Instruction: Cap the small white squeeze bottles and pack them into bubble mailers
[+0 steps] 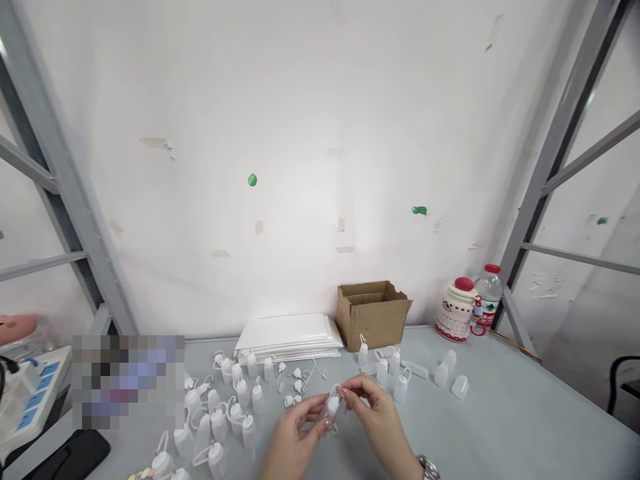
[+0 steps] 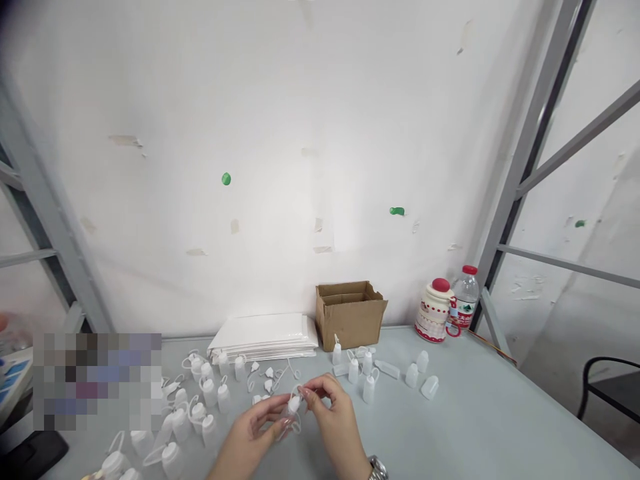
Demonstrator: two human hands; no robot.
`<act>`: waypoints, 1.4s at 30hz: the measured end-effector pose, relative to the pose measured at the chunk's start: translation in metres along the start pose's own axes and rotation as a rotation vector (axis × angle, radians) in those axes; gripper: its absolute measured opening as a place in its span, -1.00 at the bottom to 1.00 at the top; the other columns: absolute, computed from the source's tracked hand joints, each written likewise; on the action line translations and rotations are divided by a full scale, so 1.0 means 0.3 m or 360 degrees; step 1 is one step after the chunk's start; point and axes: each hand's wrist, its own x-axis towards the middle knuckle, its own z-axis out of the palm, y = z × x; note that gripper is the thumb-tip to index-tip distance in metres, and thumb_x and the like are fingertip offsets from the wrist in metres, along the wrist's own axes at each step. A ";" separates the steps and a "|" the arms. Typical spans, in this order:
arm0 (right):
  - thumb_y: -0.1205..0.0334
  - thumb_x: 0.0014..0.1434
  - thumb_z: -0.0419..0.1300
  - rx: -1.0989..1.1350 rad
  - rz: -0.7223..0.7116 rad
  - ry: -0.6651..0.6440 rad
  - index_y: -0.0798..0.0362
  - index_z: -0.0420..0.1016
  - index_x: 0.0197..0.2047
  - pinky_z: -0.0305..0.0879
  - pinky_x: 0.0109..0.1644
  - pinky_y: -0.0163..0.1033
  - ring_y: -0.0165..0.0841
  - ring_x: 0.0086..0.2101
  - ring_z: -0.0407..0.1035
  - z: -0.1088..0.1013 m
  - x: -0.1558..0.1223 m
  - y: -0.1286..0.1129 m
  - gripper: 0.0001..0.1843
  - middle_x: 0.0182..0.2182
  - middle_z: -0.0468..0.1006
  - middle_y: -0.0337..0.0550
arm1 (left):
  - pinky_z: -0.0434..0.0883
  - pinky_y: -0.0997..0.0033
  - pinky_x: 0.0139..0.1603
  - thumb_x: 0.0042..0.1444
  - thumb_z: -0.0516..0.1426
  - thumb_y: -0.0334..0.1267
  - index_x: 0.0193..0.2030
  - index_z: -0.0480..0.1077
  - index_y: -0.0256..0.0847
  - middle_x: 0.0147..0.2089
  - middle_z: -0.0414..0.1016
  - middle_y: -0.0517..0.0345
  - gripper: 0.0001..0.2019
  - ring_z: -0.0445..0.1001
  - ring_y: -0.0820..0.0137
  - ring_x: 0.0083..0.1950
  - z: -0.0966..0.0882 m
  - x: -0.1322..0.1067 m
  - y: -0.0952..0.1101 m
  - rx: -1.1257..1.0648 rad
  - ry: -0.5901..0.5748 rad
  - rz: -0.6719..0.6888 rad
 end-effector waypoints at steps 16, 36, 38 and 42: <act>0.12 0.24 -0.07 -0.1384 -0.0579 0.0397 0.04 0.43 -0.44 0.04 -0.26 -0.17 -0.29 -0.41 0.33 -0.134 0.072 0.053 -0.65 -0.50 0.51 -0.20 | 0.44 0.39 -0.14 0.03 0.05 -0.17 -0.18 0.46 -0.10 -0.11 0.44 0.04 -0.75 0.45 0.32 -0.12 -0.007 -0.015 0.033 0.0672 0.0188 0.0284; 0.07 0.22 -0.07 -0.1596 -0.0305 0.0720 0.01 0.47 -0.24 0.10 -0.23 -0.22 -0.38 -0.43 0.37 -0.264 0.115 -0.004 -0.67 -0.33 0.54 -0.17 | 0.46 0.40 -0.20 0.08 0.00 -0.20 -0.19 0.45 -0.10 -0.15 0.45 0.05 -0.76 0.47 0.35 -0.17 -0.015 -0.005 0.015 0.0821 0.0109 0.0345; 0.17 0.22 -0.05 -0.1862 -0.0050 0.0756 0.02 0.46 -0.18 0.12 -0.22 -0.20 -0.31 -0.33 0.38 -0.314 0.128 -0.001 -0.71 -0.25 0.53 -0.12 | 0.46 0.41 -0.23 0.09 -0.02 -0.22 -0.19 0.44 -0.10 -0.15 0.46 0.05 -0.76 0.47 0.36 -0.18 -0.015 -0.009 0.011 0.0923 0.0102 0.0381; 0.43 0.10 0.00 -0.2176 0.0110 0.0620 0.15 0.48 -0.15 0.10 -0.27 -0.15 -0.10 -0.20 0.34 -0.362 0.128 0.027 -0.70 -0.21 0.53 0.05 | 0.45 0.37 -0.14 0.09 -0.01 -0.28 -0.14 0.42 -0.11 -0.13 0.47 0.02 -0.75 0.46 0.33 -0.11 -0.022 -0.016 -0.003 0.1326 0.0036 0.0619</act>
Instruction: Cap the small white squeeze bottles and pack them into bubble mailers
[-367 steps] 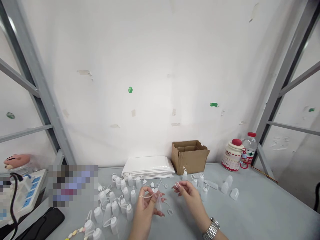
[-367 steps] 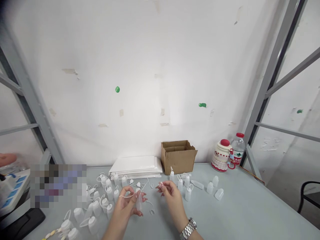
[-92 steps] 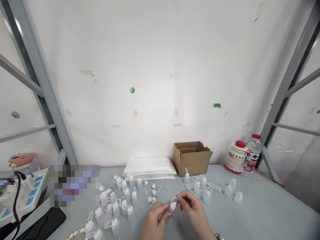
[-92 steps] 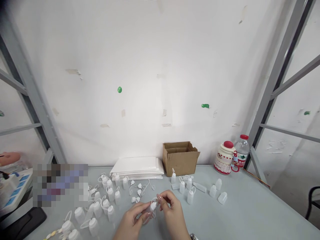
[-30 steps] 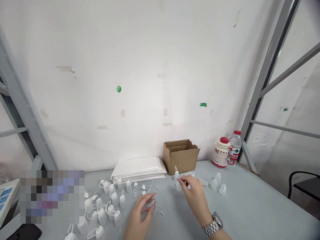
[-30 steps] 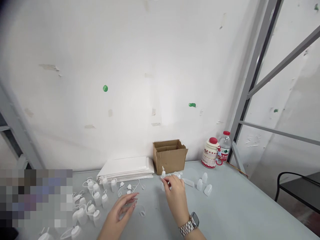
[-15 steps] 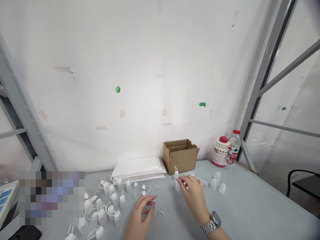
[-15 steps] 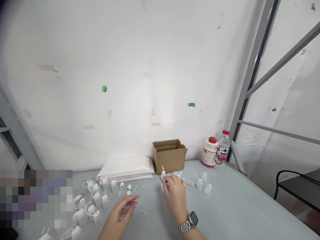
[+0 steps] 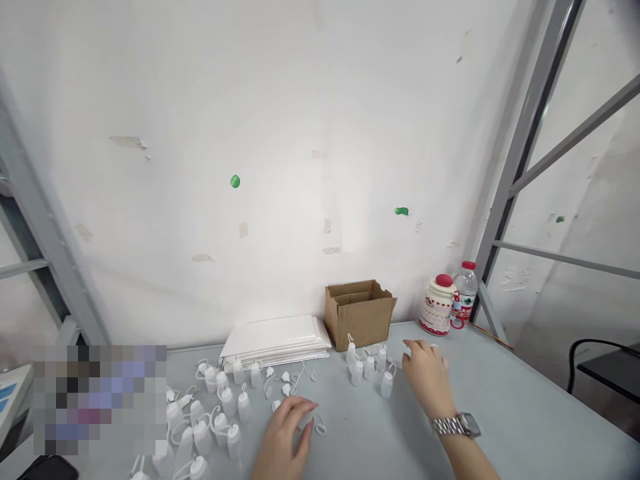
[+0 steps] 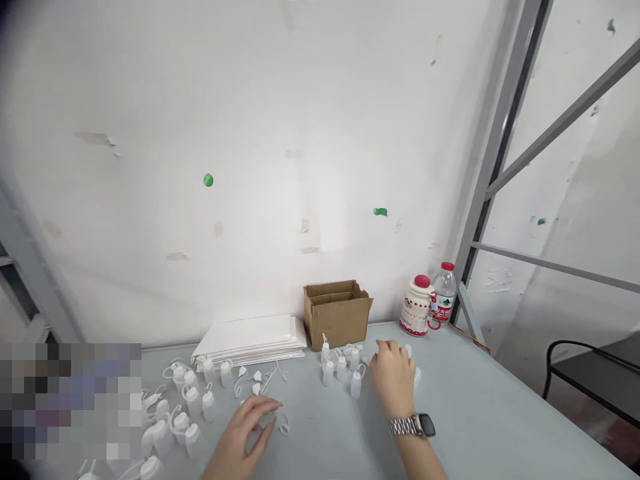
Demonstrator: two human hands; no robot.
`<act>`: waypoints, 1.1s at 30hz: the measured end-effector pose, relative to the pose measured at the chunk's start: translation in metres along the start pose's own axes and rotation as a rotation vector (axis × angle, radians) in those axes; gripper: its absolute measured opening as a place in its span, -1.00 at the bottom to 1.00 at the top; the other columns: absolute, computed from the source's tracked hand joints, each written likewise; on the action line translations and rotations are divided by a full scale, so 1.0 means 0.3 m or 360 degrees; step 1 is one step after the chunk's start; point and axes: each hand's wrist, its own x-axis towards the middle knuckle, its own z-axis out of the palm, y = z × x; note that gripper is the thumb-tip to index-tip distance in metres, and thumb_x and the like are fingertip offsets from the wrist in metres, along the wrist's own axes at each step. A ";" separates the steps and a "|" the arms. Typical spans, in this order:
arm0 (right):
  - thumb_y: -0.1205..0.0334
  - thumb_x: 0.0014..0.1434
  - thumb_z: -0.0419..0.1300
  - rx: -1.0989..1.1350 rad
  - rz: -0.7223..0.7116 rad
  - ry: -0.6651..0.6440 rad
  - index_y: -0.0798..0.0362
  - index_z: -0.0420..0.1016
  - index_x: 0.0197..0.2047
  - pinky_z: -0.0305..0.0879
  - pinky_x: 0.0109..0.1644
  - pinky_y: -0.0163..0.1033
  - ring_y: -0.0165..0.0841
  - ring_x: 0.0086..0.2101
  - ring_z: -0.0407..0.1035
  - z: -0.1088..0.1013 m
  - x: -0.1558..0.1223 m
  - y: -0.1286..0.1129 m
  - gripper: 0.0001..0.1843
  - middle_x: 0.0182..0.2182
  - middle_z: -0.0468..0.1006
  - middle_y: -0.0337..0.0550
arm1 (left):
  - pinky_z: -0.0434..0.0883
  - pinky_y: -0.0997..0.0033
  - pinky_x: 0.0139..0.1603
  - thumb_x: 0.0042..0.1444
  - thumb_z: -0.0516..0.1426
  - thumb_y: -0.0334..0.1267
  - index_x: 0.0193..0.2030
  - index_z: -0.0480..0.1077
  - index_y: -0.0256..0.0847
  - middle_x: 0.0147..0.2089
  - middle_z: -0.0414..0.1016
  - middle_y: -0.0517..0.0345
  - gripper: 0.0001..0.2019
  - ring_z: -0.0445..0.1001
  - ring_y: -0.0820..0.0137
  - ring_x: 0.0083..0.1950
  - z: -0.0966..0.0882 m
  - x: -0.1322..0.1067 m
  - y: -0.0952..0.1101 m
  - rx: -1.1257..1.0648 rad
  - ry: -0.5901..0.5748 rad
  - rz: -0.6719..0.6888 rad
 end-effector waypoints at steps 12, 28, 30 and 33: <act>0.55 0.04 0.02 -0.0281 -0.0230 -0.0265 0.17 0.52 -0.46 0.03 -0.30 -0.18 -0.10 -0.27 0.39 0.051 -0.028 -0.006 -0.73 -0.42 0.57 0.07 | 0.44 0.37 -0.13 0.00 0.11 -0.41 -0.10 0.40 -0.11 -0.21 0.52 0.10 -0.70 0.46 0.33 -0.16 0.020 -0.004 -0.053 0.0478 -0.0312 0.0521; -0.02 0.21 -0.17 0.0366 -0.0070 0.0718 0.19 0.44 -0.20 0.14 -0.31 -0.11 -0.16 -0.39 0.35 -0.033 -0.004 -0.012 -0.49 -0.37 0.53 0.09 | 0.32 0.49 -0.52 -0.09 0.10 -0.15 -0.46 0.43 -0.16 -0.43 0.53 0.15 -0.85 0.50 0.36 -0.42 -0.015 0.039 0.006 -0.0591 0.0099 -0.0622; -0.06 0.20 -0.13 0.0678 -0.0206 0.0738 0.16 0.42 -0.18 0.18 -0.27 -0.12 -0.24 -0.43 0.33 -0.048 -0.030 -0.057 -0.51 -0.38 0.51 0.03 | 0.26 0.51 -0.61 -0.17 0.14 -0.08 -0.46 0.39 -0.20 -0.44 0.55 0.11 -0.78 0.53 0.33 -0.45 -0.015 0.047 0.005 -0.0869 0.0115 -0.0826; 0.02 0.18 -0.01 0.1180 -0.0469 0.0487 0.07 0.39 -0.16 0.25 -0.27 -0.19 -0.31 -0.42 0.33 -0.060 -0.101 -0.152 -0.67 -0.39 0.49 -0.09 | 0.17 0.55 -0.70 -0.29 0.20 0.02 -0.45 0.36 -0.23 -0.43 0.57 0.04 -0.65 0.54 0.29 -0.50 -0.021 0.057 0.007 -0.1132 0.0046 -0.0966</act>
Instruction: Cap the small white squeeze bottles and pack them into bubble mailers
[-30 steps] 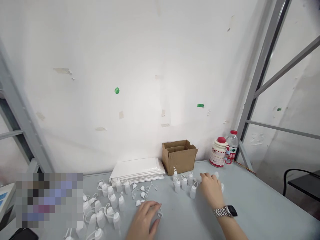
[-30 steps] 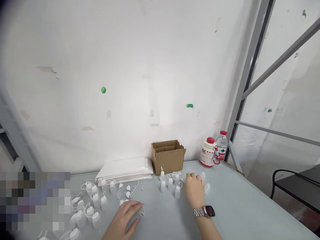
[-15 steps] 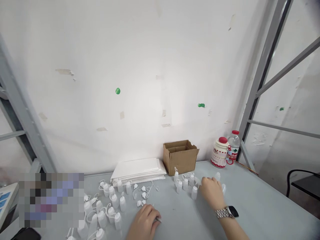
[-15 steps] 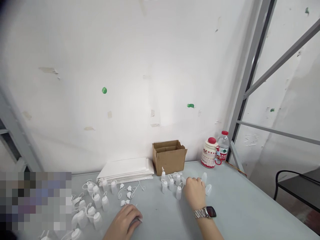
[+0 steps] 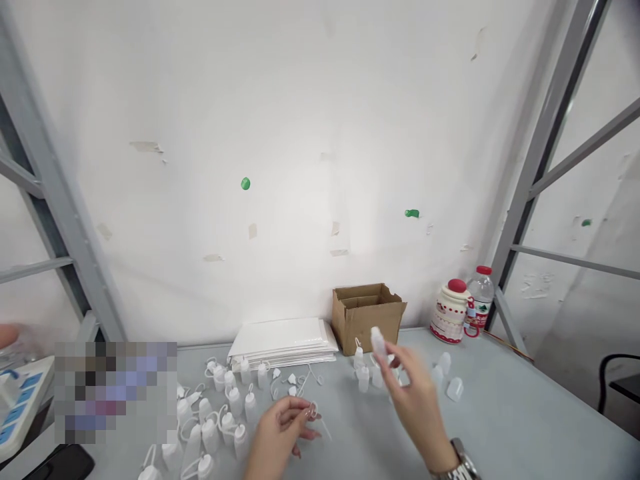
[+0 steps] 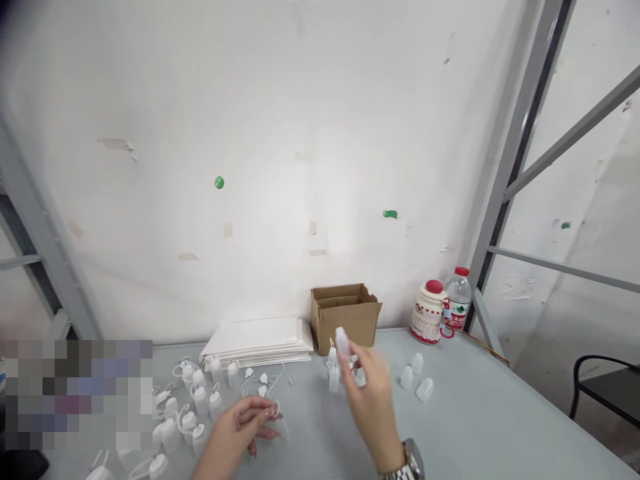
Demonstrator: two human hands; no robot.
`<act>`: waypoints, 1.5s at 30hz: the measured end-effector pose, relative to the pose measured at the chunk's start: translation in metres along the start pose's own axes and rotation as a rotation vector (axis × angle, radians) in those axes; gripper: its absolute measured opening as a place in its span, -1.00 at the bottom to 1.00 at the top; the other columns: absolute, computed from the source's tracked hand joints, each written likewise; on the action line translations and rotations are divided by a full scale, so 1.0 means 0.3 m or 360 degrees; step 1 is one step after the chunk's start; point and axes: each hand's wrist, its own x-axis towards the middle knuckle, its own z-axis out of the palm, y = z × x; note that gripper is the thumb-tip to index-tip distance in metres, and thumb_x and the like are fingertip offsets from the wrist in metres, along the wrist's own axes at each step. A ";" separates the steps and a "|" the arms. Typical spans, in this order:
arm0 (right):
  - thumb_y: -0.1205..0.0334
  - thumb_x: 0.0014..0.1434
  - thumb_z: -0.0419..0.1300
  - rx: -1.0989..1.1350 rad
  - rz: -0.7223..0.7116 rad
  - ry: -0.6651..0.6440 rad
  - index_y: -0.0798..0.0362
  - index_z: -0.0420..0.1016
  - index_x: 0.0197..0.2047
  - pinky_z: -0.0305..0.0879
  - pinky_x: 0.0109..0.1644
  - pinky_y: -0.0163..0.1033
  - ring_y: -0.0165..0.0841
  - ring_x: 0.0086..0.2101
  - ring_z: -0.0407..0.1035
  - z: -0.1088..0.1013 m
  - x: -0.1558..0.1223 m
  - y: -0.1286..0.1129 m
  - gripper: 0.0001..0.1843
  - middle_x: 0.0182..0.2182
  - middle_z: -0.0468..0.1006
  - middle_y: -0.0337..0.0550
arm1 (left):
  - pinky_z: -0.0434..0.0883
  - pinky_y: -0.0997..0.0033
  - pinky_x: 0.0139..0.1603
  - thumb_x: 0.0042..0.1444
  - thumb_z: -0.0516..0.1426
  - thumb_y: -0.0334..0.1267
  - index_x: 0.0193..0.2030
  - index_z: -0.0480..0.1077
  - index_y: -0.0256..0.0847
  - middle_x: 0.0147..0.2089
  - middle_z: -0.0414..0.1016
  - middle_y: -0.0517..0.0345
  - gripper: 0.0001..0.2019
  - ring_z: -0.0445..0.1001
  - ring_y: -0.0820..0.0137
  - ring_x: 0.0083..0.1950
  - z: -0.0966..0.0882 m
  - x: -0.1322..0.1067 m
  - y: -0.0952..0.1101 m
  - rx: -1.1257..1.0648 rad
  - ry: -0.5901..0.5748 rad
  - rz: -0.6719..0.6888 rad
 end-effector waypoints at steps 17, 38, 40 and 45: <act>0.34 0.06 0.15 0.0273 -0.0214 -0.0792 0.03 0.43 -0.25 0.29 -0.29 -0.25 -0.37 -0.45 0.35 0.123 -0.170 -0.136 -0.86 -0.49 0.48 -0.24 | 0.38 0.47 -0.54 -0.27 0.23 0.08 -0.27 0.51 -0.20 -0.35 0.57 0.05 -0.54 0.50 0.28 -0.34 -0.003 -0.032 0.026 -0.0130 0.0096 0.0303; 0.37 0.00 0.20 0.0193 -0.0091 -0.0848 0.02 0.38 -0.38 0.32 -0.30 -0.30 -0.37 -0.42 0.36 0.152 -0.198 -0.126 -0.91 -0.47 0.44 -0.25 | 0.33 0.29 -0.02 -0.15 0.21 -0.06 -0.06 0.38 -0.12 -0.22 0.54 0.04 -0.54 0.44 0.26 -0.09 0.015 -0.049 0.033 -0.0343 -0.0119 0.0467; 0.36 0.02 0.19 0.0167 -0.0124 -0.0848 0.02 0.36 -0.39 0.32 -0.33 -0.31 -0.38 -0.45 0.35 0.155 -0.201 -0.125 -0.93 -0.48 0.43 -0.26 | 0.33 0.30 -0.05 -0.18 0.24 -0.08 -0.02 0.35 -0.11 -0.22 0.51 0.06 -0.49 0.43 0.26 -0.10 0.016 -0.046 0.029 -0.0400 -0.0215 0.0457; 0.41 -0.02 0.15 0.0036 -0.0374 -0.0676 0.02 0.34 -0.36 0.28 -0.36 -0.26 -0.33 -0.44 0.33 0.160 -0.218 -0.118 -0.87 -0.46 0.44 -0.21 | 0.29 0.34 -0.05 -0.16 0.23 -0.10 -0.06 0.40 -0.14 -0.27 0.49 0.09 -0.54 0.41 0.32 -0.15 0.012 -0.045 0.031 -0.0445 -0.0241 0.0294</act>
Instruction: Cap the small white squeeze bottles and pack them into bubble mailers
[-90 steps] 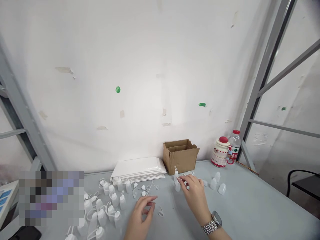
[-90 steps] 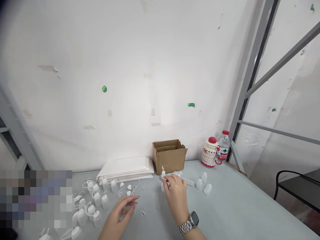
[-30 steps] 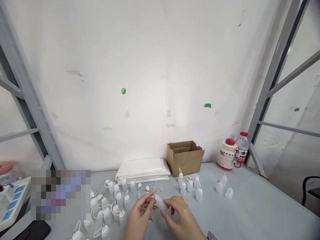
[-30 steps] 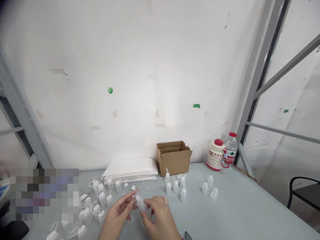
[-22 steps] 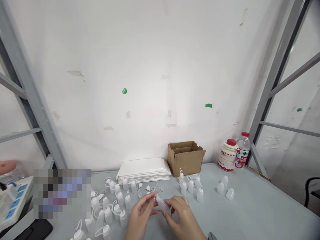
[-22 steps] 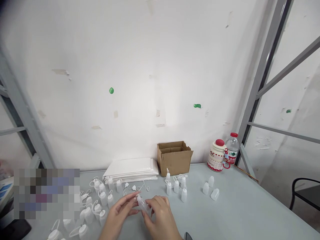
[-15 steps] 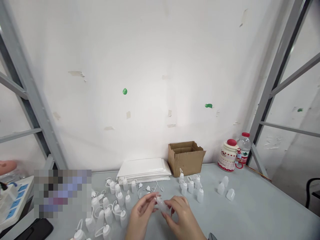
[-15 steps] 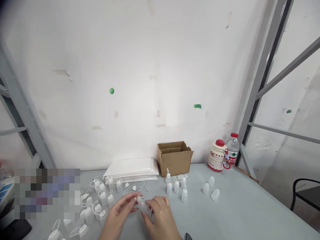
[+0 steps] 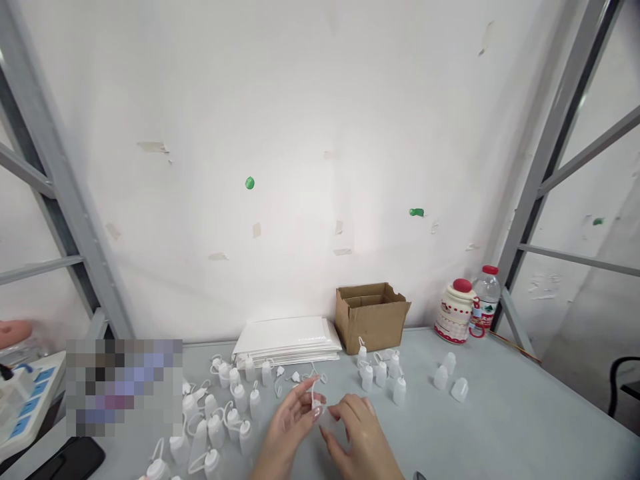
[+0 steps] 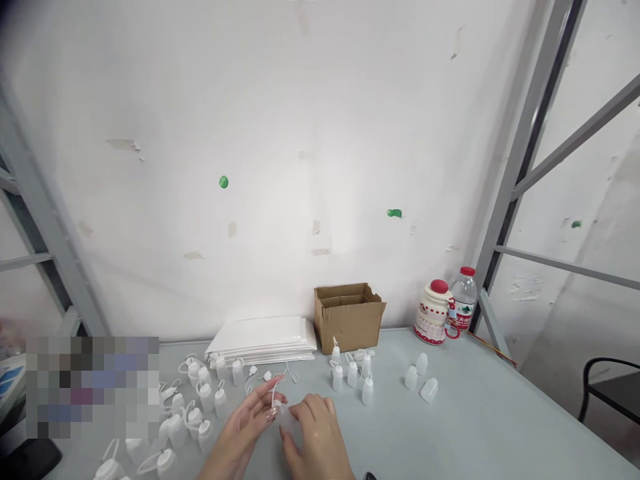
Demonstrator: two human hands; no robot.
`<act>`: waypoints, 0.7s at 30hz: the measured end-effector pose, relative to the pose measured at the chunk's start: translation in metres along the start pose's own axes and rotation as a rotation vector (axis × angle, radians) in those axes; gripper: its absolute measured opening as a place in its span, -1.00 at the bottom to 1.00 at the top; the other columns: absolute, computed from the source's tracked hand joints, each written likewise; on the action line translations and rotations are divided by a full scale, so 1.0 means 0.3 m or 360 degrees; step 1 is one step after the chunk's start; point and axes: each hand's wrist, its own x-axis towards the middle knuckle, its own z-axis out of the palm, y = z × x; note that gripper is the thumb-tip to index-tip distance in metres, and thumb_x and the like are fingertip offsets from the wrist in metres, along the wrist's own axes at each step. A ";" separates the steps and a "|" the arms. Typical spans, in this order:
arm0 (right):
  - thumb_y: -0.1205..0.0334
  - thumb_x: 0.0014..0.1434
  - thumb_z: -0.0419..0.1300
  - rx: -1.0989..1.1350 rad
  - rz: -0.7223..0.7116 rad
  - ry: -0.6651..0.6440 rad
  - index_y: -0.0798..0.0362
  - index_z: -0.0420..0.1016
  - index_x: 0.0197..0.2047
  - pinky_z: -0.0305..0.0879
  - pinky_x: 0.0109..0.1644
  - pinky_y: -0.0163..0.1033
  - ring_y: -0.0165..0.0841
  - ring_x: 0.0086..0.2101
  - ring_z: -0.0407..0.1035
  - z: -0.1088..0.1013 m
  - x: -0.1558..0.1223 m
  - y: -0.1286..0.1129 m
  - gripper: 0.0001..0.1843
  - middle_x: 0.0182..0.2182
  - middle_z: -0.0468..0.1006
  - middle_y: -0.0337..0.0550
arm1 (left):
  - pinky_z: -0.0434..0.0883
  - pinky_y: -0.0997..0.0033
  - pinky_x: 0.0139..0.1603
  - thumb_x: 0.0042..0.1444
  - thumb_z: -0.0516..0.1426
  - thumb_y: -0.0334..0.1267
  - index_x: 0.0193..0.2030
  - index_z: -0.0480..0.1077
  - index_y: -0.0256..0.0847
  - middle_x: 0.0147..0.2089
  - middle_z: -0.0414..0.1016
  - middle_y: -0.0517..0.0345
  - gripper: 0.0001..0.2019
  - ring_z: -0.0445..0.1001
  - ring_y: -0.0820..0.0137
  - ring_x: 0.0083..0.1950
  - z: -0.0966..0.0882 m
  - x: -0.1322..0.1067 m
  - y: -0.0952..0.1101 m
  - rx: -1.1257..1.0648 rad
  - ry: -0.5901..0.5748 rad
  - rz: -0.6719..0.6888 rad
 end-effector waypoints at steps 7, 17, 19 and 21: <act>0.45 -0.05 0.11 -0.0061 -0.0107 0.0161 0.04 0.32 -0.35 0.24 -0.39 -0.27 -0.32 -0.46 0.31 -0.005 0.004 -0.006 -0.84 -0.49 0.42 -0.18 | 0.23 0.33 -0.02 -0.18 0.24 -0.15 -0.09 0.42 -0.14 -0.28 0.50 0.09 -0.57 0.39 0.31 -0.14 0.002 -0.001 0.007 -0.0088 0.0006 -0.0045; 0.34 0.06 0.10 0.0353 0.0336 -0.0312 0.08 0.38 -0.38 0.22 -0.35 -0.32 -0.35 -0.43 0.33 0.015 -0.007 -0.026 -0.95 -0.48 0.50 -0.19 | 0.19 0.29 0.02 -0.23 0.24 -0.26 -0.22 0.51 -0.22 -0.25 0.53 0.03 -0.67 0.37 0.25 -0.09 0.004 -0.002 0.019 -0.0437 -0.0030 -0.0358; 0.34 0.06 0.09 0.0459 0.0433 -0.0357 0.09 0.41 -0.38 0.22 -0.32 -0.31 -0.34 -0.41 0.34 0.005 0.000 -0.038 -0.92 -0.46 0.52 -0.17 | 0.19 0.26 0.04 -0.25 0.25 -0.25 -0.24 0.52 -0.23 -0.23 0.54 0.01 -0.67 0.36 0.21 -0.04 0.001 -0.001 0.017 -0.0460 -0.0040 -0.0388; 0.33 0.05 0.10 0.0528 0.0498 -0.0377 0.10 0.42 -0.39 0.21 -0.31 -0.30 -0.33 -0.40 0.34 -0.007 0.008 -0.048 -0.91 -0.46 0.52 -0.15 | 0.20 0.26 0.04 -0.26 0.25 -0.24 -0.25 0.53 -0.23 -0.20 0.54 0.00 -0.67 0.35 0.19 -0.02 -0.002 0.000 0.015 -0.0484 -0.0060 -0.0418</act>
